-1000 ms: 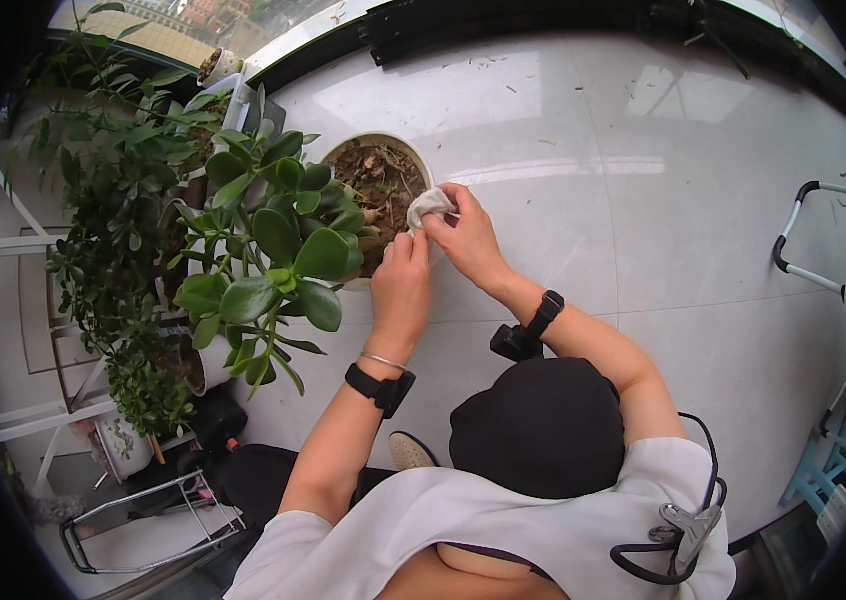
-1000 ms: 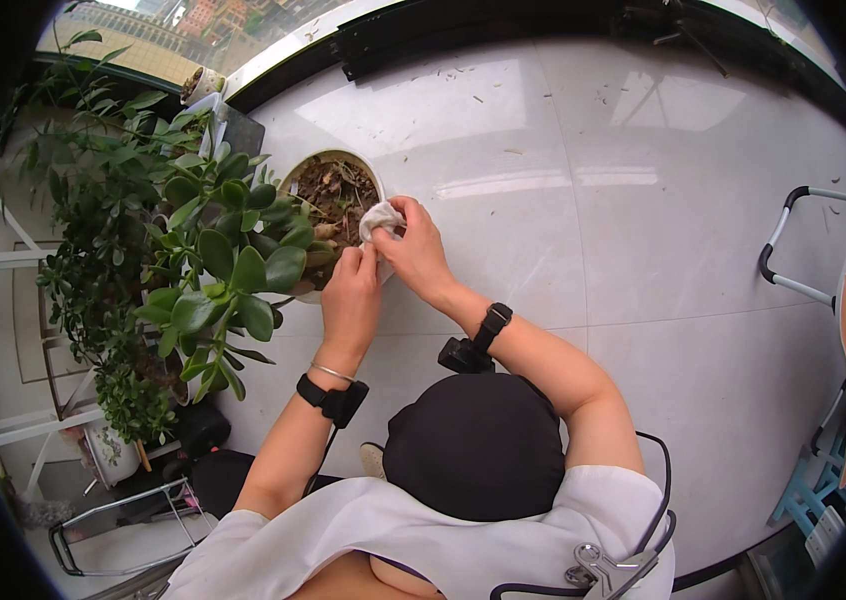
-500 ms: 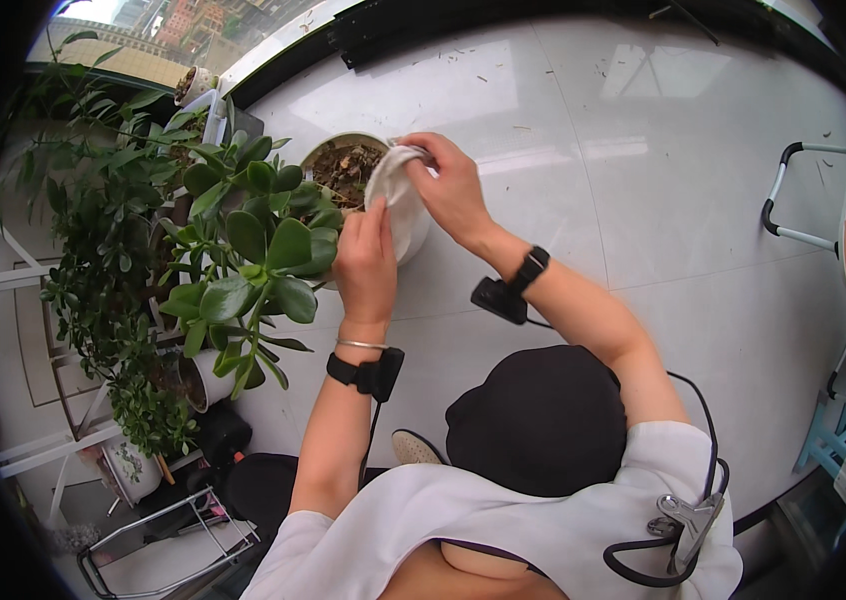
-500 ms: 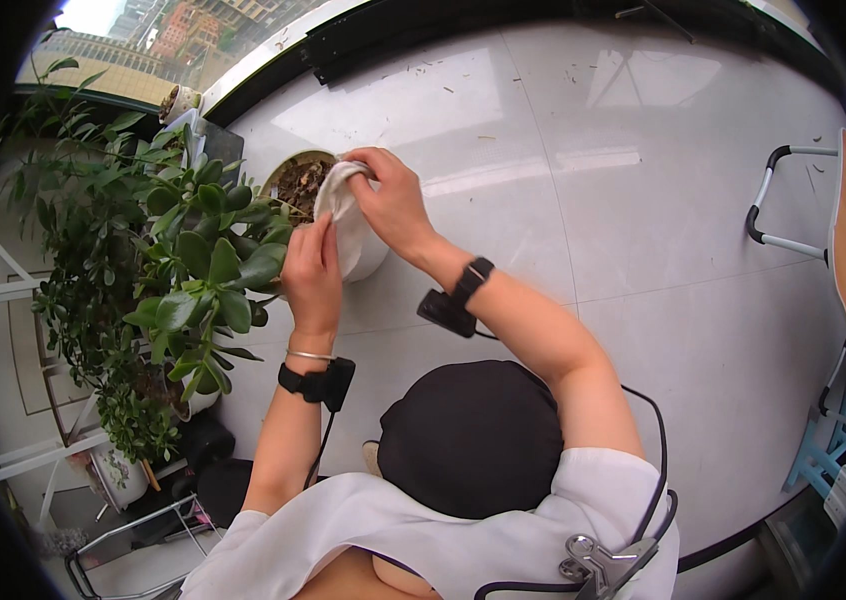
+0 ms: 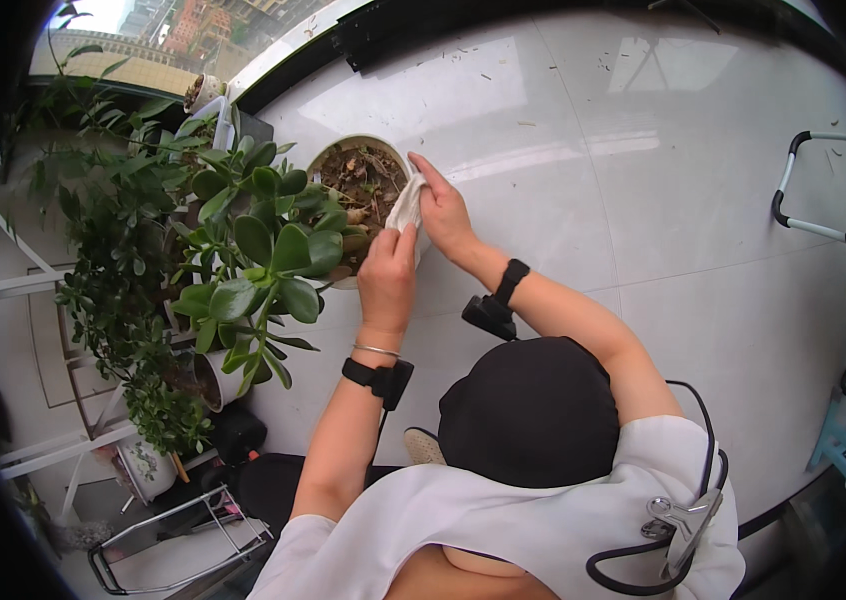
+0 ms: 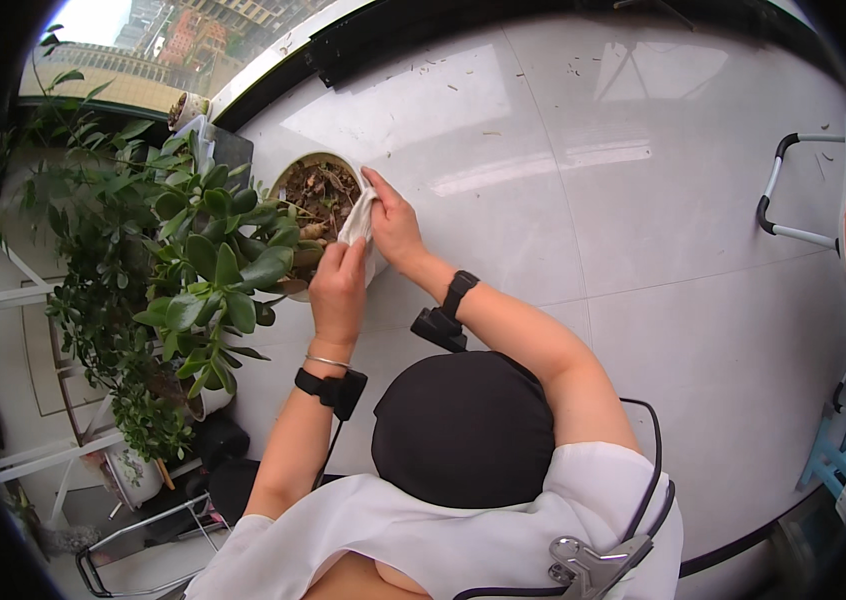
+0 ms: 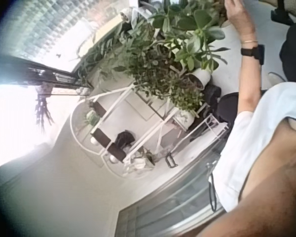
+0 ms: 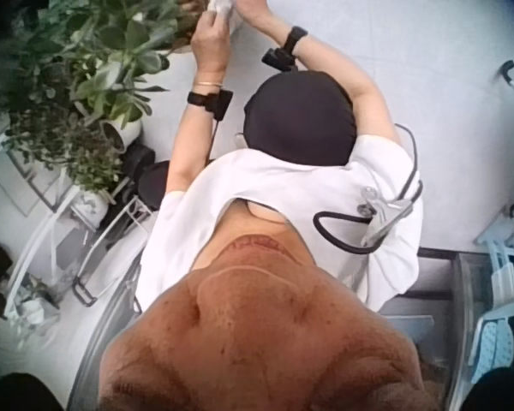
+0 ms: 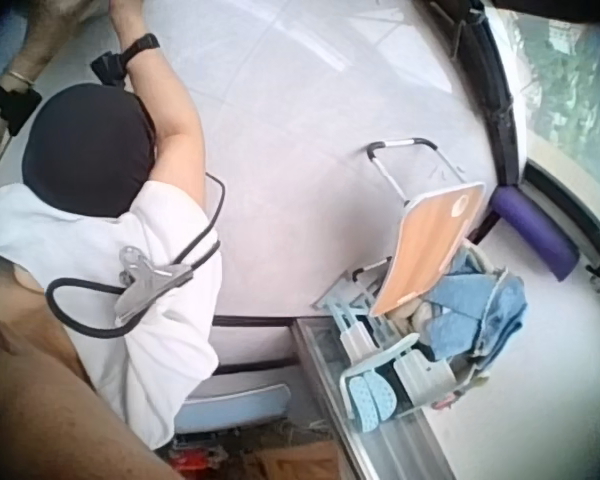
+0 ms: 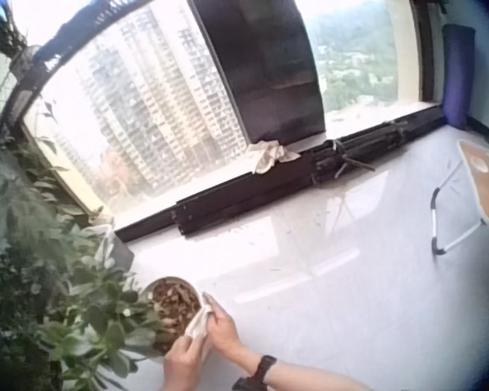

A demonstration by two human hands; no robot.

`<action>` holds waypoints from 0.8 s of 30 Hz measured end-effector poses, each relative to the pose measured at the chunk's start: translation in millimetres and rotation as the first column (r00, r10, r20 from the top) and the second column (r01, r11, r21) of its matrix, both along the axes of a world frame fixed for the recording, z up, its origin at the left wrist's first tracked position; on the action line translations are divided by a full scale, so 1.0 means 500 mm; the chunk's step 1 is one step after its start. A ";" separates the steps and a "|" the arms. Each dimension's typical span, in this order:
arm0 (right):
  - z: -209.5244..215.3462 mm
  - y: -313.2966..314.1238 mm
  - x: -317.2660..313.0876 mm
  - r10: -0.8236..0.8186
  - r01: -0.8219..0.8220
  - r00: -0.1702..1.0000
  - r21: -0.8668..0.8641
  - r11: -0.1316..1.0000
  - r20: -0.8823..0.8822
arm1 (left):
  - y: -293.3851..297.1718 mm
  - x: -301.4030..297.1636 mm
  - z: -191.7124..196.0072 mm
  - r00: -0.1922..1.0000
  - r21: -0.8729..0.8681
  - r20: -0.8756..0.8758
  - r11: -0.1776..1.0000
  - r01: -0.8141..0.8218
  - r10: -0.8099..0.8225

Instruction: Cleaning the leaves and the pot of a jade plant with a cloth.

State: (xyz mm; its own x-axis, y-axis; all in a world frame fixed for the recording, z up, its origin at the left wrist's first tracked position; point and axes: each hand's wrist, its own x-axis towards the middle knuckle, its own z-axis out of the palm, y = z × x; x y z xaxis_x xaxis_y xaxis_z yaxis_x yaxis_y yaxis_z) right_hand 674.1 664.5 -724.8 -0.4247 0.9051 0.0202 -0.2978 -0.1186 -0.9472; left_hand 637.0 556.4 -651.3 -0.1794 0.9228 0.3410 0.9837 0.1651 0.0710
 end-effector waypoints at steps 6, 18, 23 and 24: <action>-0.107 -0.058 0.003 -0.107 0.100 0.991 0.101 0.990 0.075 | -0.041 0.030 -0.041 0.997 -0.186 -0.047 0.981 0.053 -0.062; -0.036 -0.026 0.016 -0.009 -0.002 0.996 0.114 0.993 0.092 | -0.015 0.072 -0.113 -0.233 -0.210 0.969 0.751 -0.626 0.077; -0.124 -0.027 -0.010 -0.098 0.075 0.985 0.160 0.984 0.141 | -0.024 0.037 -0.198 -0.421 -0.292 0.906 0.672 -0.681 -0.032; -0.138 -0.024 -0.009 0.015 -0.027 0.962 0.041 0.999 0.274 | -0.027 0.029 -0.213 -0.477 -0.334 0.877 0.649 -0.684 -0.051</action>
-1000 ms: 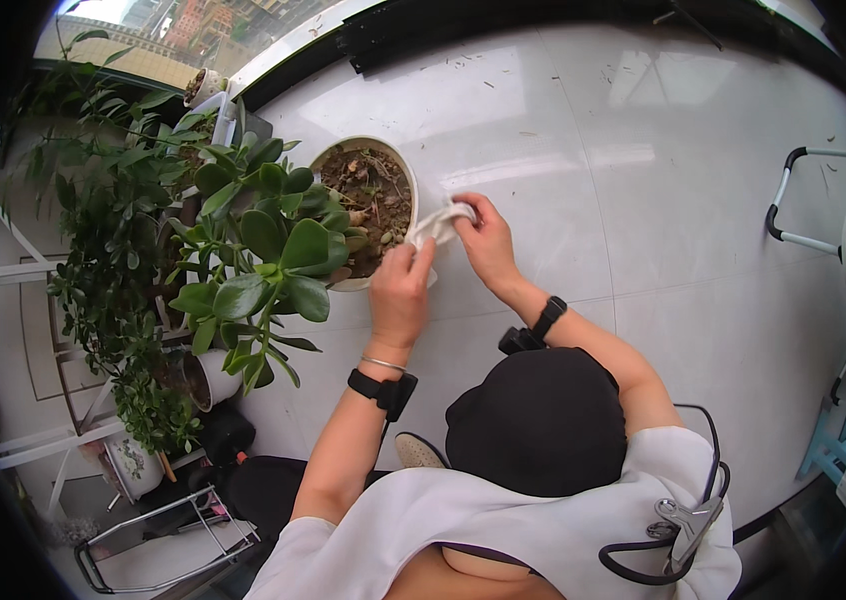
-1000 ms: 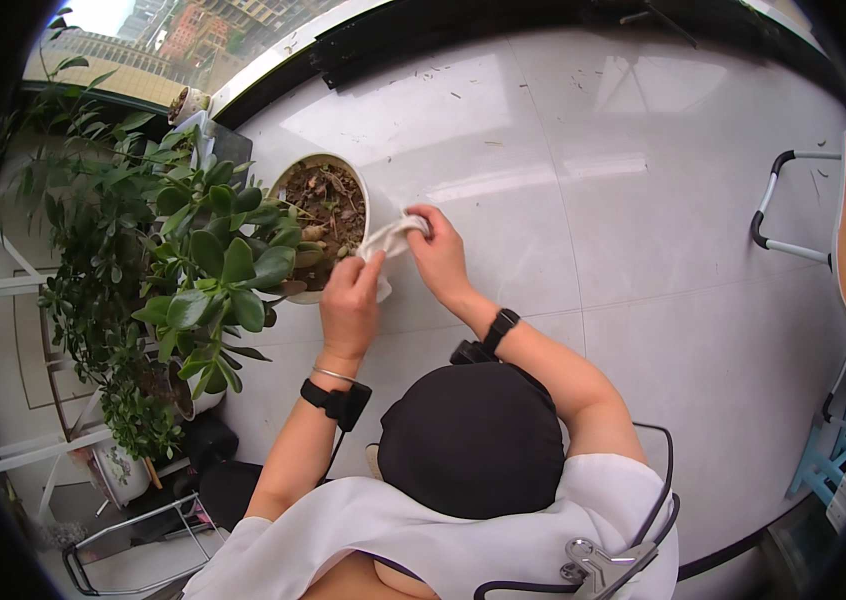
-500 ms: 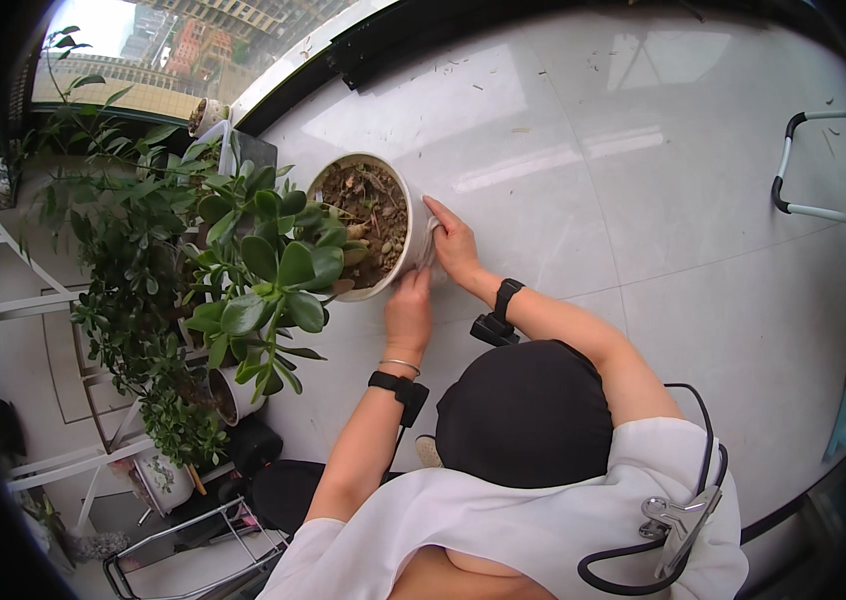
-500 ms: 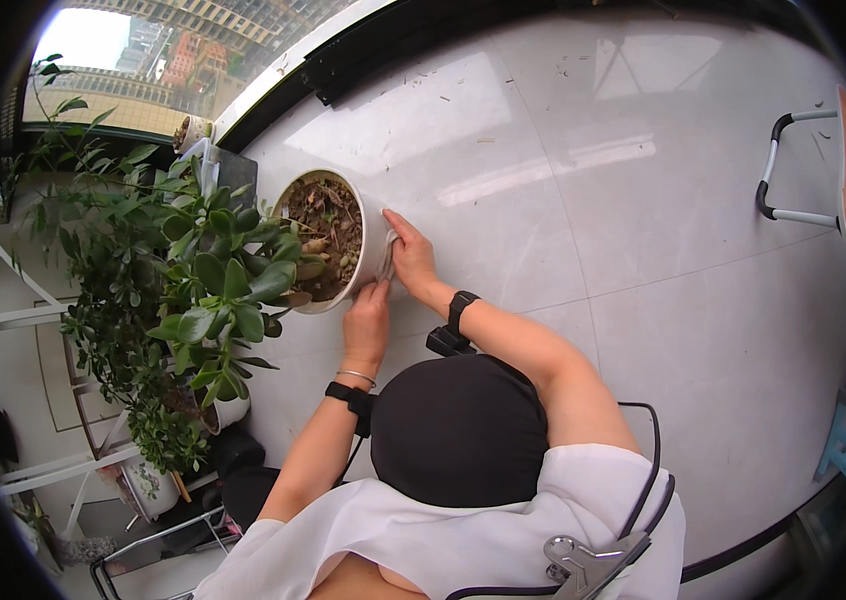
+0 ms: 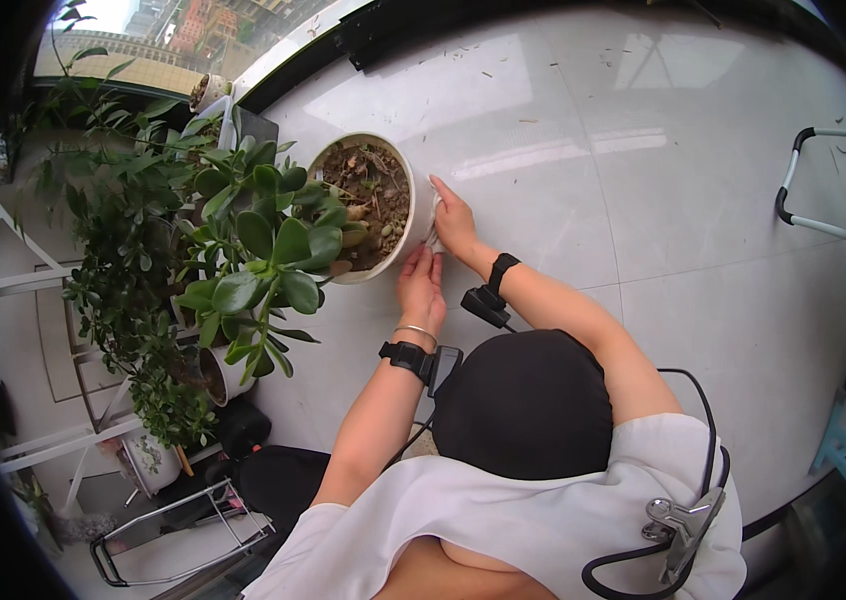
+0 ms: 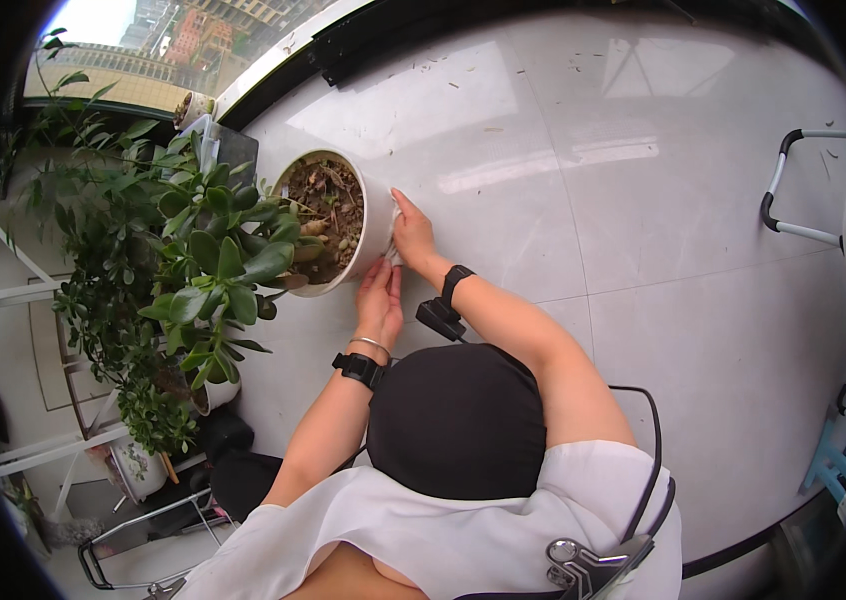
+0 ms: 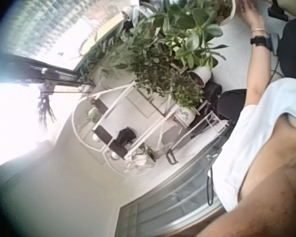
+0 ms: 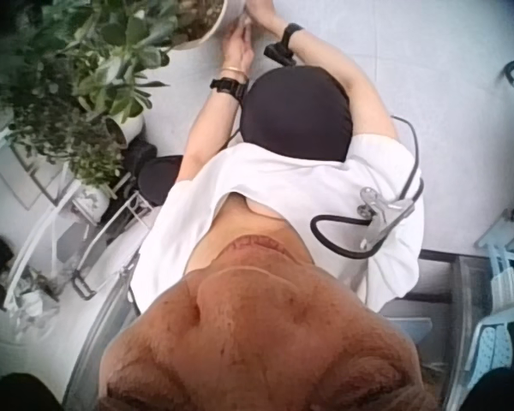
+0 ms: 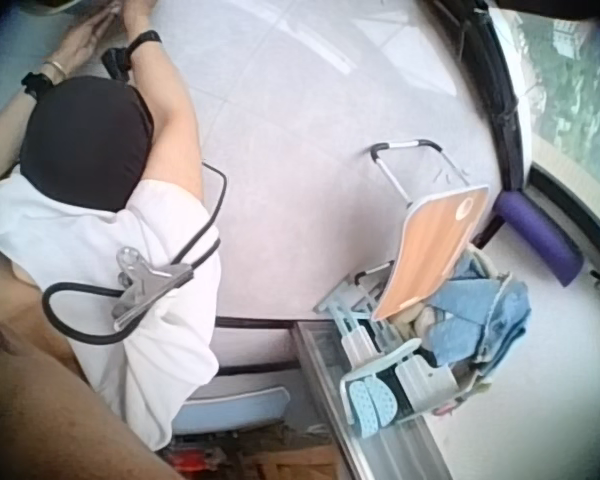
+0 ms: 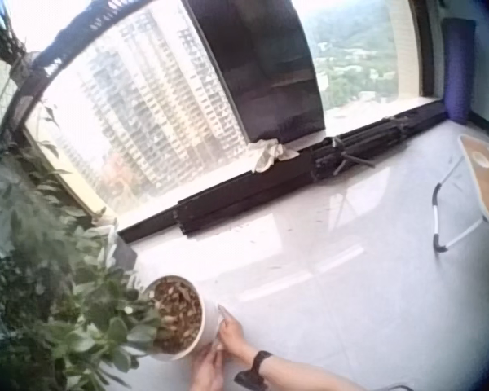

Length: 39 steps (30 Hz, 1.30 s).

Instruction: Cleaning the leaves and the pot of a jade plant with a cloth.

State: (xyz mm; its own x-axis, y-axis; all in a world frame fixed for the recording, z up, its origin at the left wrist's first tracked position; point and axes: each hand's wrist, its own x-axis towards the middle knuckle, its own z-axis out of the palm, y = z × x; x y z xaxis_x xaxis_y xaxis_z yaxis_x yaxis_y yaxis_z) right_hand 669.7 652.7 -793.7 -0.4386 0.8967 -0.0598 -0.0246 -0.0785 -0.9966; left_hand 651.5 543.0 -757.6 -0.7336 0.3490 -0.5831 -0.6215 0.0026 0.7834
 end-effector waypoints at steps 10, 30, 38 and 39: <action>0.128 0.009 0.024 0.033 -0.032 0.985 0.009 0.999 -0.168 | -0.016 -0.031 0.100 0.941 0.233 0.275 0.936 -0.264 0.197; 0.080 -0.085 0.056 0.005 0.011 0.984 0.088 0.996 -0.178 | -0.100 -0.101 0.079 0.995 0.077 -0.050 0.993 -0.085 0.089; 0.004 -0.054 0.017 0.095 -0.069 0.991 -0.255 0.964 0.089 | -0.126 -0.180 -0.155 0.936 0.060 0.303 0.977 -0.203 0.176; 0.008 -0.048 0.011 0.092 -0.070 0.993 -0.247 0.966 0.079 | -0.118 -0.180 -0.151 0.860 -0.003 0.401 0.940 -0.342 0.314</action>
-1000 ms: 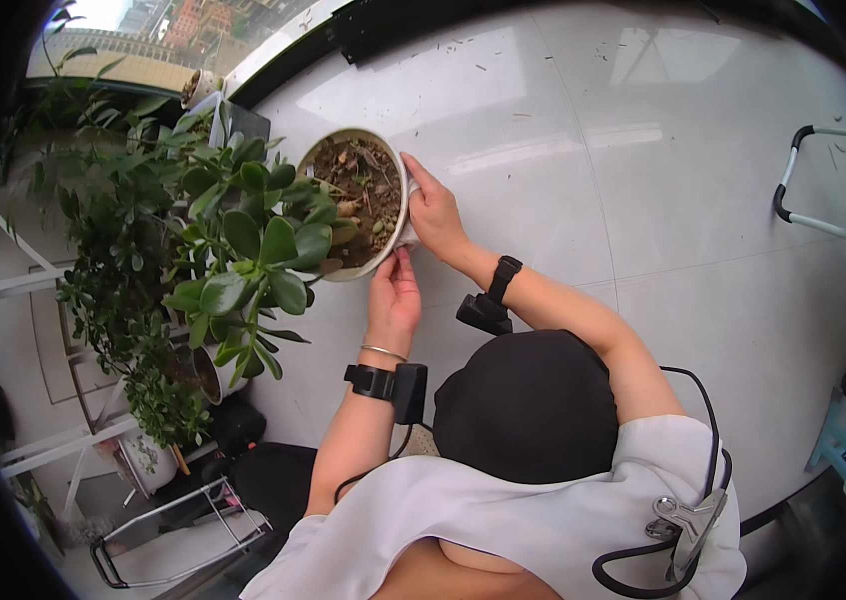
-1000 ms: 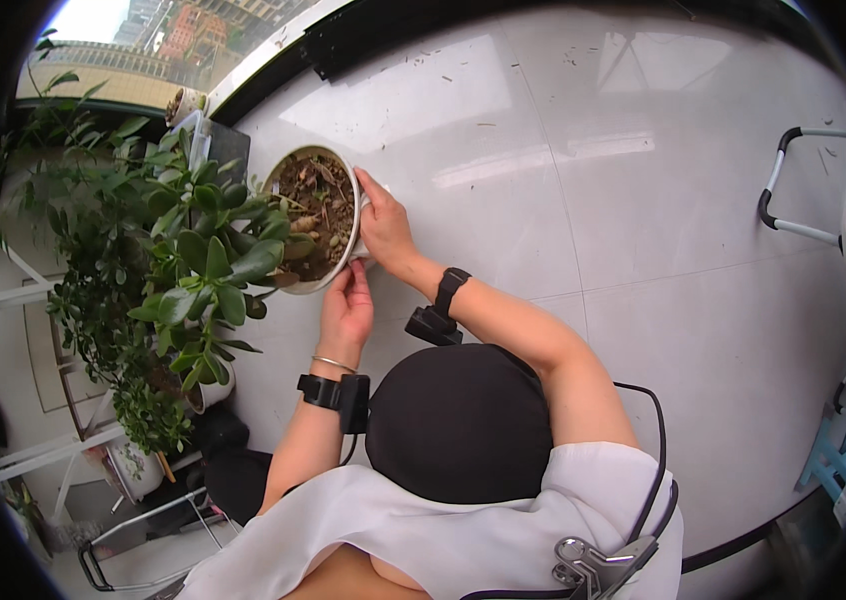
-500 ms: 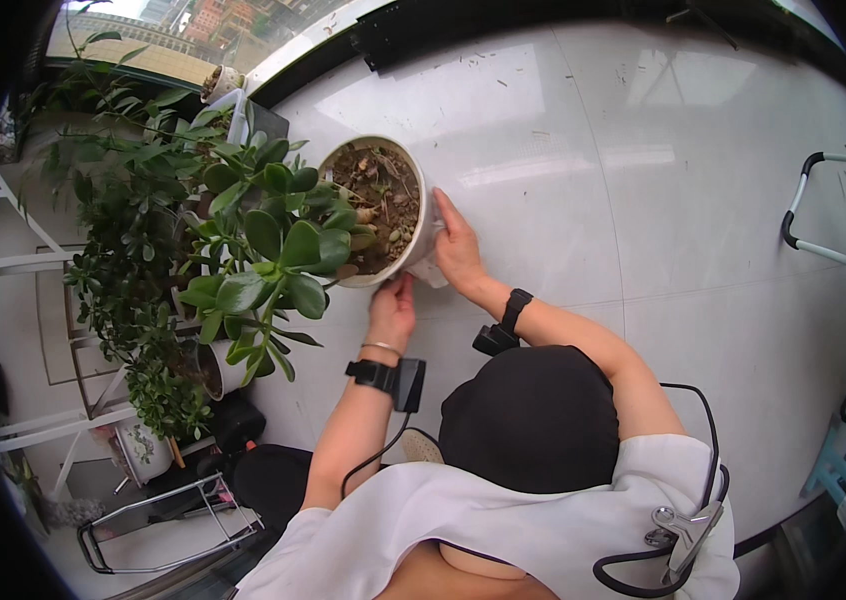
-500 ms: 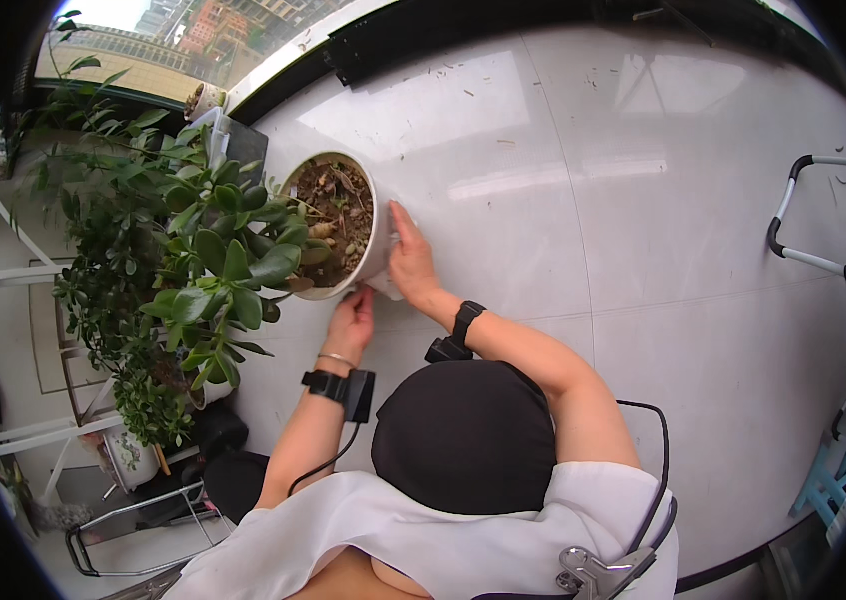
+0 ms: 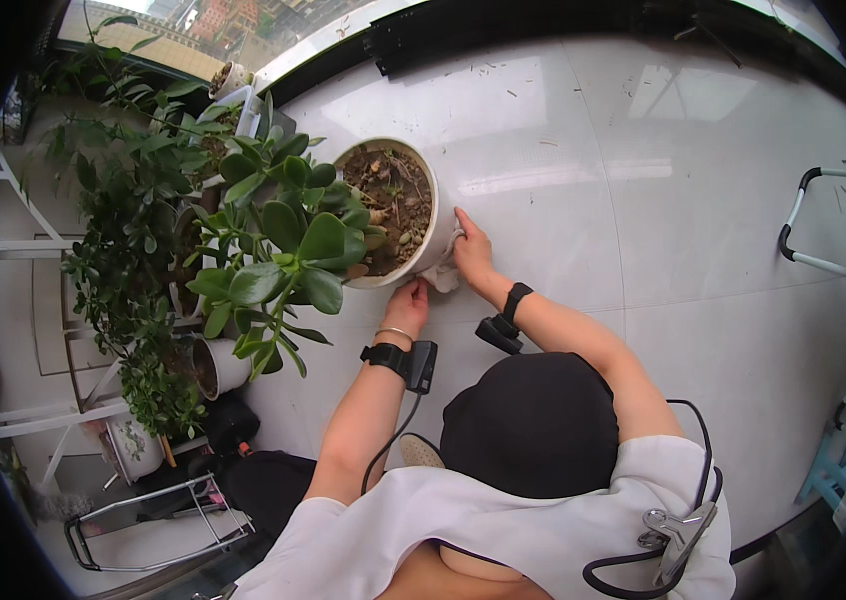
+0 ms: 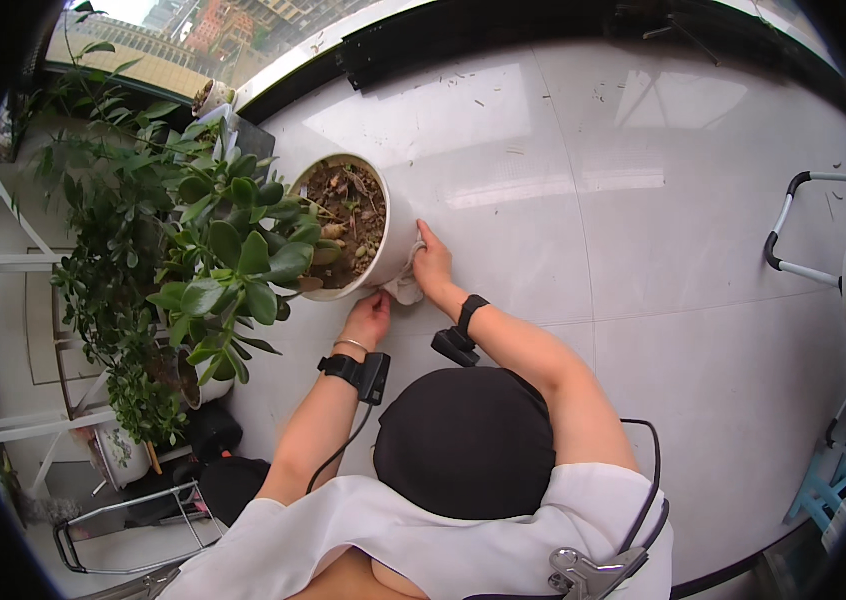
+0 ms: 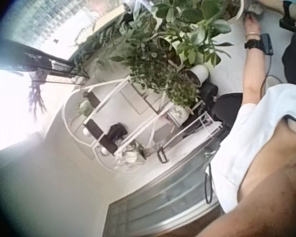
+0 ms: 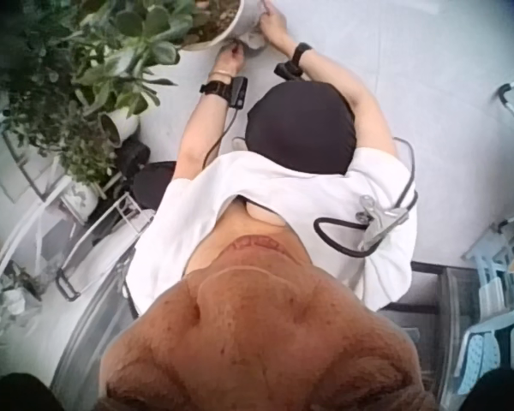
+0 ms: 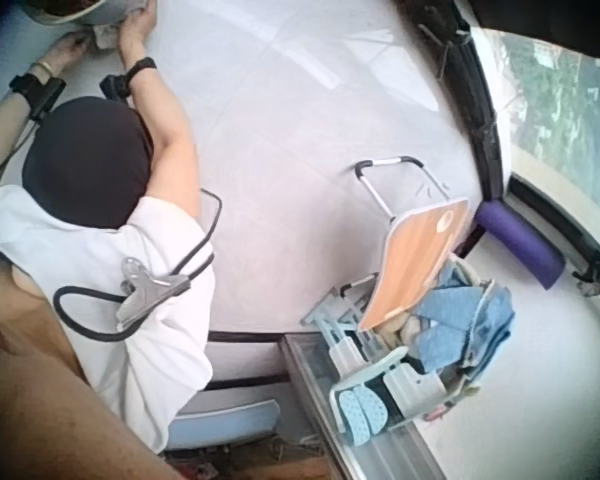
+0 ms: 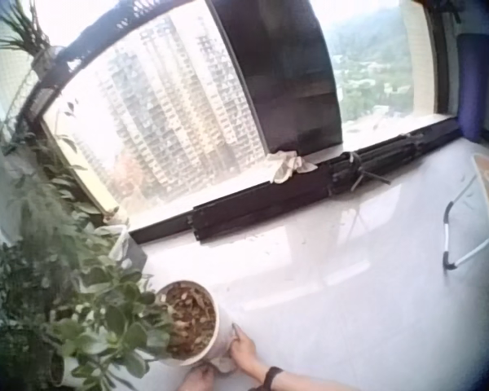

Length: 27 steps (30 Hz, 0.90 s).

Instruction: Cleaning the leaves and the pot of a jade plant with a cloth.

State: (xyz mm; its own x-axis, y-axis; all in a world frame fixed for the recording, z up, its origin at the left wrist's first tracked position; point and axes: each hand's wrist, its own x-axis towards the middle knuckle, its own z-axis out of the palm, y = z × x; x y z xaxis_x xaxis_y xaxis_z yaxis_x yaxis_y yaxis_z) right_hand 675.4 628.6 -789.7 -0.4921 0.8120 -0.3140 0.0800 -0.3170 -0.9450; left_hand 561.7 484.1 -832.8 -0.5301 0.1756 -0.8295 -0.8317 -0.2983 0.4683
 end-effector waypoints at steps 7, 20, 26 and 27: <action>0.096 0.070 0.003 -0.086 0.177 0.960 0.338 0.924 -0.268 | 0.076 0.118 0.202 0.999 0.400 -0.010 0.916 0.034 -0.032; -0.050 -0.035 0.028 0.050 -0.068 0.994 -0.174 0.982 -0.101 | -0.004 0.062 0.102 0.978 0.092 -0.192 0.990 0.105 -0.086; 0.117 -0.070 0.067 0.211 -0.309 0.910 -0.244 0.919 -0.356 | -0.091 -0.043 0.201 0.805 0.052 -0.518 0.929 0.366 -0.288; 0.126 -0.067 0.069 0.101 -0.300 0.891 -0.406 0.863 -0.444 | -0.076 -0.031 0.234 0.804 0.079 -0.506 0.911 0.404 -0.312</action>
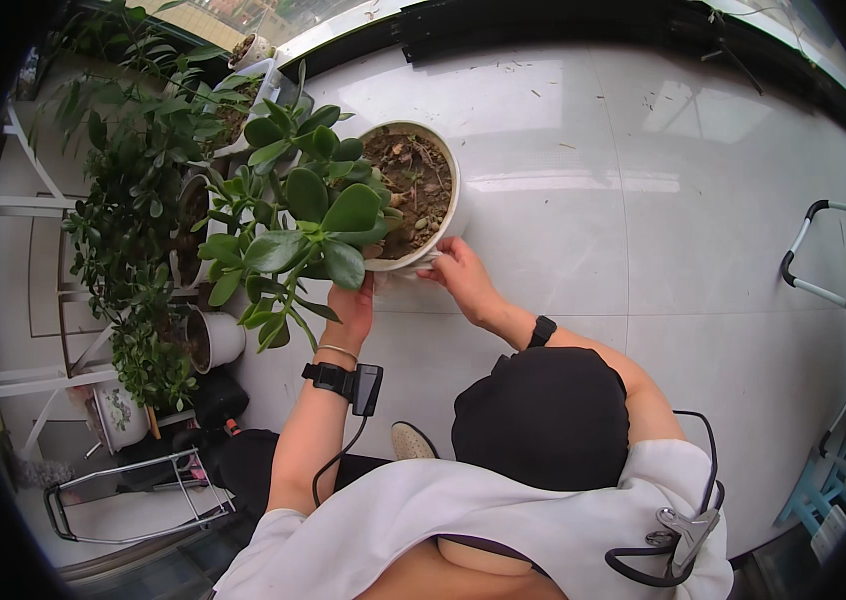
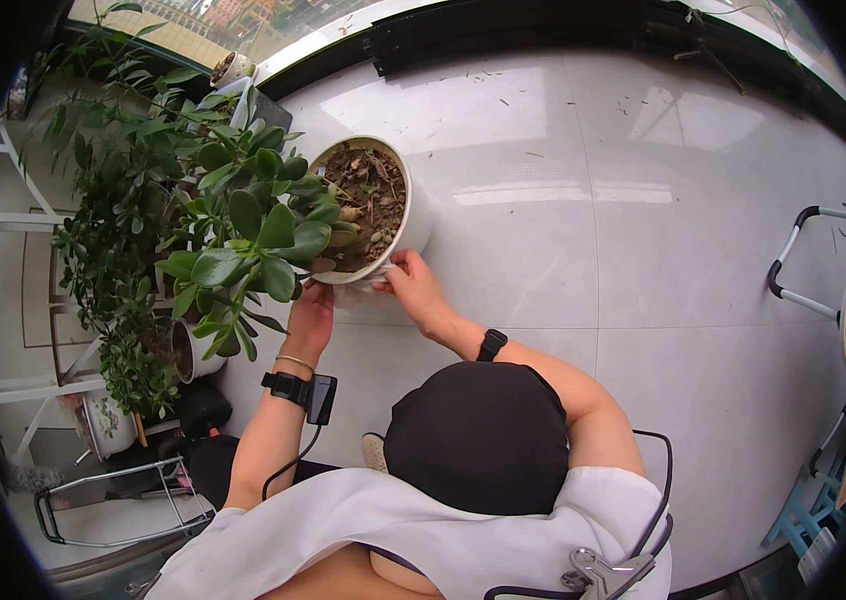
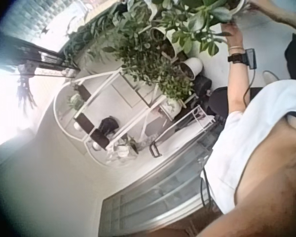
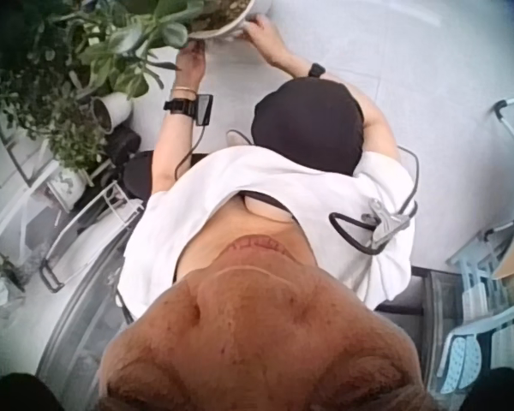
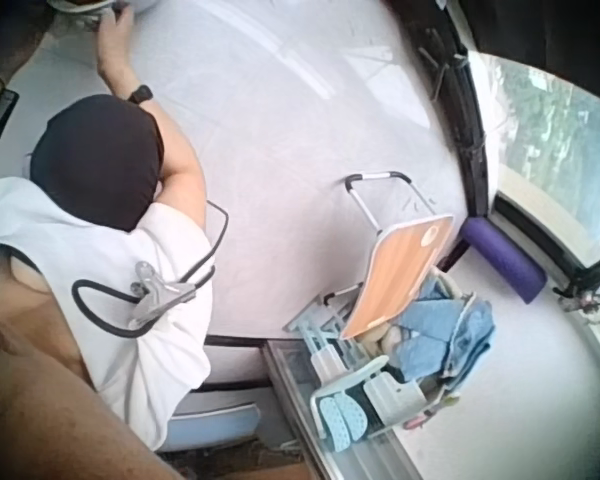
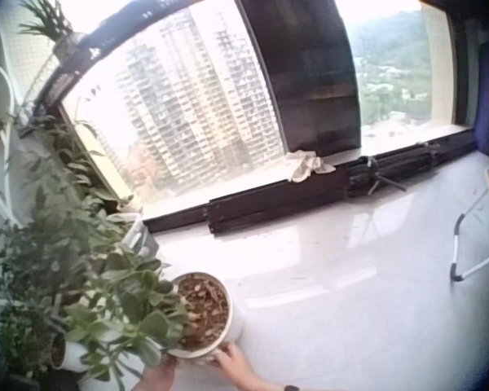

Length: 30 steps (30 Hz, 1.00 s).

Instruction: Cleaning the leaves and the pot of a jade plant with a cloth.

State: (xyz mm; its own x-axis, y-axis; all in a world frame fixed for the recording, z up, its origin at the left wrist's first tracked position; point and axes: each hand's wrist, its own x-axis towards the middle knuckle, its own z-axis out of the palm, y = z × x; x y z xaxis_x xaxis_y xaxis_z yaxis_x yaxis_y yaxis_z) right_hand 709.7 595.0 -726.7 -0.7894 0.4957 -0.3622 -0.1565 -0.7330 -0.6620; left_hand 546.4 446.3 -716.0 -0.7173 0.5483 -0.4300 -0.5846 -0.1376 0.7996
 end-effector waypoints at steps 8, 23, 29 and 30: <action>0.013 -0.007 -0.027 -0.105 0.105 0.994 0.233 0.967 -0.011 | 0.011 0.019 0.071 0.995 -0.020 -0.096 1.000 0.012 -0.013; 0.019 0.295 0.054 -0.214 0.192 0.976 0.670 0.717 -0.051 | 0.235 0.298 0.061 0.962 0.247 0.272 0.966 -0.077 0.007; -0.024 0.243 0.038 -0.276 0.310 0.945 0.222 0.924 -0.174 | 0.210 0.271 0.047 0.986 0.120 0.158 0.990 -0.079 0.060; -0.027 0.228 0.042 -0.331 0.366 0.927 0.241 0.899 -0.173 | 0.200 0.258 0.039 0.976 0.104 0.208 0.990 -0.092 0.069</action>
State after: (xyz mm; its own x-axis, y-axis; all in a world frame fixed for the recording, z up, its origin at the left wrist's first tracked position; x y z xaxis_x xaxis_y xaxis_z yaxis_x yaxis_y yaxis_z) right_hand 730.8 709.2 -740.3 -0.5781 0.8110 -0.0898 -0.4640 -0.4172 -0.7814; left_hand 675.2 546.1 -696.6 -0.6648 0.5457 -0.5102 -0.7167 -0.2729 0.6418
